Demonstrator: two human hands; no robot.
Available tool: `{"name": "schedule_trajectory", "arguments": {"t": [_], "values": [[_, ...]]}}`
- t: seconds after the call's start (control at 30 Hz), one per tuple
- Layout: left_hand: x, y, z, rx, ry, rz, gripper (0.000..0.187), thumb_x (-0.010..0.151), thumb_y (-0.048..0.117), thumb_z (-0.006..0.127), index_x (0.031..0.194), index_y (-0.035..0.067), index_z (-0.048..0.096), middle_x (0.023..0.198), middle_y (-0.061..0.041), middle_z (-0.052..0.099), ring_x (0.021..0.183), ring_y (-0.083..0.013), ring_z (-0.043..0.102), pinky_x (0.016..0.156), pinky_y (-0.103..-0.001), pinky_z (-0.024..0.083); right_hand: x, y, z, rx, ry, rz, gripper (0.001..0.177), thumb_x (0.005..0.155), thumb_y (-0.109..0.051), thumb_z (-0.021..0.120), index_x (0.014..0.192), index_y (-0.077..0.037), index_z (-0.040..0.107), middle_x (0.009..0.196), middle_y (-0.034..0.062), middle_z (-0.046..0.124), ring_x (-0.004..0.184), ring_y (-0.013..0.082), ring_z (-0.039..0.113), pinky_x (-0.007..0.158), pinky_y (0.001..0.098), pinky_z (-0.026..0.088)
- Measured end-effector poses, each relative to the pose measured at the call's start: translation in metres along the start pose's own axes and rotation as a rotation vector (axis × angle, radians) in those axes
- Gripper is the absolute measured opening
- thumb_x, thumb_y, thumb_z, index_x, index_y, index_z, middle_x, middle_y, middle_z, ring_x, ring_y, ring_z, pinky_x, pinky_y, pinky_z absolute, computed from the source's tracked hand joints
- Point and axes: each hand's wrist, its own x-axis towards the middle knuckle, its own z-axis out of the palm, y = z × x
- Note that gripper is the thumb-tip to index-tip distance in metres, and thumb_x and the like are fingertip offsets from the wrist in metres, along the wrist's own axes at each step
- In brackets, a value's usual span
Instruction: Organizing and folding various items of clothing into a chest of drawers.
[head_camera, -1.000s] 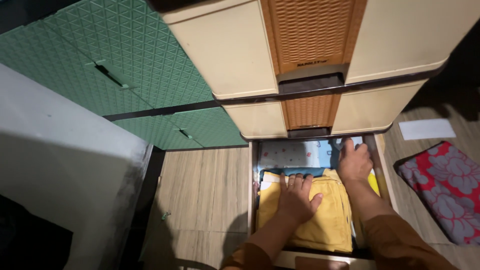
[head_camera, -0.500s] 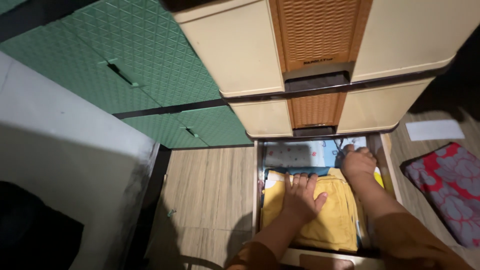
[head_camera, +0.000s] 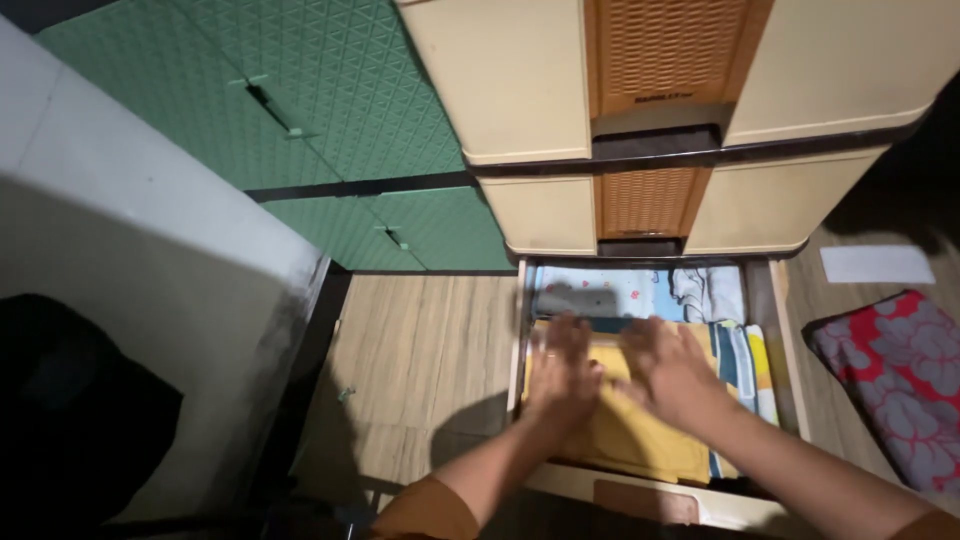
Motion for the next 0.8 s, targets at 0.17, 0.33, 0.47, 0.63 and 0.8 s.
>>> {"name": "schedule_trajectory", "arguments": {"t": [0.17,0.33,0.47,0.63,0.8], "values": [[-0.002,-0.015,-0.036,-0.249,-0.254,-0.154,0.090,0.092,0.048,0.063,0.159,0.001,0.025,0.167,-0.028,0.013,0.156,-0.0419,0.006,0.124,-0.057,0.002,-0.020,-0.045,-0.053,-0.393,-0.698,-0.002,0.119,0.081,-0.084,0.064,0.165,-0.033,-0.004,0.171,0.0242,-0.012,0.158,0.0471,-0.008,0.121,0.0706,0.008],[0.000,-0.018,-0.030,-0.282,-0.308,-0.173,0.091,0.091,0.050,0.063,0.159,0.003,0.026,0.167,-0.029,0.014,0.156,-0.0431,0.007,0.125,-0.056,0.002,-0.013,-0.040,-0.039,-0.367,-0.717,-0.009,0.129,0.073,-0.089,0.067,0.165,-0.035,-0.005,0.170,0.0260,-0.015,0.157,0.0487,-0.012,0.119,0.0729,0.006],[0.001,-0.021,-0.013,-0.255,-0.295,-0.164,0.092,0.092,0.052,0.062,0.160,0.003,0.026,0.166,-0.029,0.014,0.156,-0.0438,0.007,0.124,-0.057,0.001,-0.009,-0.031,-0.029,-0.344,-0.704,-0.026,0.129,0.072,-0.087,0.070,0.165,-0.034,-0.003,0.170,0.0267,-0.015,0.156,0.0506,-0.011,0.118,0.0749,0.007],[0.010,-0.021,-0.013,-0.241,-0.314,-0.189,0.090,0.092,0.053,0.061,0.159,0.005,0.026,0.167,-0.027,0.012,0.156,-0.0424,0.006,0.124,-0.056,0.001,-0.003,-0.025,-0.022,-0.304,-0.688,-0.032,0.129,0.071,-0.083,0.073,0.165,-0.036,-0.002,0.169,0.0269,-0.015,0.156,0.0500,-0.012,0.118,0.0748,0.007],[0.011,-0.014,-0.021,-0.204,-0.373,-0.213,0.088,0.092,0.051,0.060,0.160,0.007,0.024,0.167,-0.025,0.011,0.155,-0.0412,0.006,0.123,-0.057,0.000,-0.010,-0.015,-0.010,-0.274,-0.611,-0.054,0.128,0.068,-0.081,0.077,0.164,-0.037,0.004,0.168,0.0258,-0.013,0.156,0.0493,-0.012,0.118,0.0735,0.008]]}}
